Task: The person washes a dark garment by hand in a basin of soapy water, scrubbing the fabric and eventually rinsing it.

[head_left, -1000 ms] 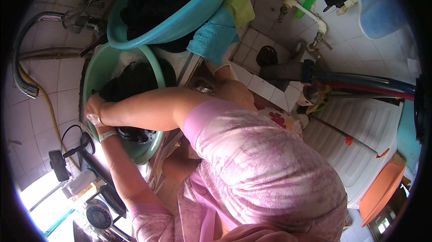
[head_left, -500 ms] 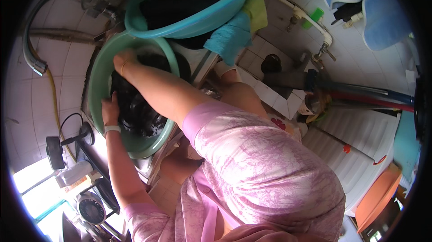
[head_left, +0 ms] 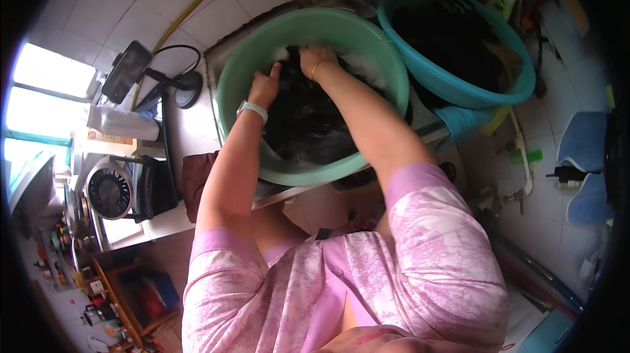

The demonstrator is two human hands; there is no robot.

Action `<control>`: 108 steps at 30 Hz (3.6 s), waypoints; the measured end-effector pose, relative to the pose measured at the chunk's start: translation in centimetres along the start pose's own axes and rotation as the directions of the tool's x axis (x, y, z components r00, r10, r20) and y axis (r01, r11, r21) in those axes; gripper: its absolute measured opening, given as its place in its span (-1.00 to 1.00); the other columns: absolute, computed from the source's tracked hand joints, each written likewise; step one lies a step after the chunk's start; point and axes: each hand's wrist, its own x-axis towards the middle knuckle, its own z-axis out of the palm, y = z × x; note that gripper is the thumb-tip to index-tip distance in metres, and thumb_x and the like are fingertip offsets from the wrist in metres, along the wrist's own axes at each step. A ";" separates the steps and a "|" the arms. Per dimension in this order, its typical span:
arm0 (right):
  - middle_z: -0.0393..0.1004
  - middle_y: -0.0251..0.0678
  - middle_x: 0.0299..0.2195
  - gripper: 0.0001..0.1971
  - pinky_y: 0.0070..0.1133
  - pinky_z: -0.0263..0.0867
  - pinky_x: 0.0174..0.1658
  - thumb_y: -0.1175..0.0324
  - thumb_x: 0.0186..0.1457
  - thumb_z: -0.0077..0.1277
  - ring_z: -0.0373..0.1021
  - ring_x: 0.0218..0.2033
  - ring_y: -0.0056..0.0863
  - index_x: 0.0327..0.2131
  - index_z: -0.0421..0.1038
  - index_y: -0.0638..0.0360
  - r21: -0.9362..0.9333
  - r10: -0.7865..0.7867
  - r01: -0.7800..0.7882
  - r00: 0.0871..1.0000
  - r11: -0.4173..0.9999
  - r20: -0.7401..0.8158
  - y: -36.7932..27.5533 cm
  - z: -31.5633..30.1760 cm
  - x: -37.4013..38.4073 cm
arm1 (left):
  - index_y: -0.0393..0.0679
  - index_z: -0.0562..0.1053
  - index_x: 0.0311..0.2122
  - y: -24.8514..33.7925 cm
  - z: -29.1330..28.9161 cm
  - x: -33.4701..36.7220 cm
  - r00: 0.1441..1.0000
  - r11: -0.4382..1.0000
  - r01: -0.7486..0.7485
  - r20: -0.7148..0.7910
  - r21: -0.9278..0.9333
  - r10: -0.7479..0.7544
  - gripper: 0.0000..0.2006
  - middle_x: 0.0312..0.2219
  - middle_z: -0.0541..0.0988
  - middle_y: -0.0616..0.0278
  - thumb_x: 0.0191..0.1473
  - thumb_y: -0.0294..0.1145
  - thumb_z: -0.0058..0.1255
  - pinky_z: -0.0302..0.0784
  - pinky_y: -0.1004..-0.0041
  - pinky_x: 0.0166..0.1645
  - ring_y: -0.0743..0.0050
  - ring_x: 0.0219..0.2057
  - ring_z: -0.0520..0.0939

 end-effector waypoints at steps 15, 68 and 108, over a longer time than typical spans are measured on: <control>0.55 -0.05 -0.28 -0.71 -0.29 0.38 -0.16 0.29 0.10 -0.08 0.47 -0.22 -0.07 -0.11 0.44 0.10 0.503 -0.164 0.248 0.965 0.828 -0.205 -6.0 -3.5 -3.6 | -0.13 0.22 0.23 0.4 -1.6 0.3 0.858 0.198 0.506 0.513 -0.839 -0.018 -0.20 0.04 0.45 0.06 0.17 0.38 -0.39 0.47 0.18 0.05 0.14 0.03 0.50; 0.48 -0.18 -0.50 -0.83 -0.33 0.27 -0.29 0.30 0.04 0.07 0.41 -0.42 -0.15 -0.44 0.42 0.21 0.256 -0.272 0.606 0.641 0.753 -0.718 -8.4 -5.3 -5.7 | -0.08 0.40 -0.02 3.5 1.1 -2.5 0.937 -0.187 0.095 0.024 -0.978 0.349 -0.49 -0.05 0.51 0.15 0.28 0.14 -0.38 0.35 0.26 0.15 0.20 0.03 0.46; 0.12 0.12 0.18 0.33 -0.29 0.18 0.20 -0.52 -0.41 0.16 0.18 0.17 0.04 0.34 -0.12 0.11 -0.305 -0.085 0.290 0.836 0.907 0.542 3.2 -8.3 -12.4 | -0.21 -0.06 0.33 5.0 -2.7 -11.8 0.756 0.632 -0.575 0.632 0.520 0.169 0.24 0.11 0.28 -0.15 -0.42 0.02 0.43 0.40 0.11 0.15 -0.24 0.11 0.36</control>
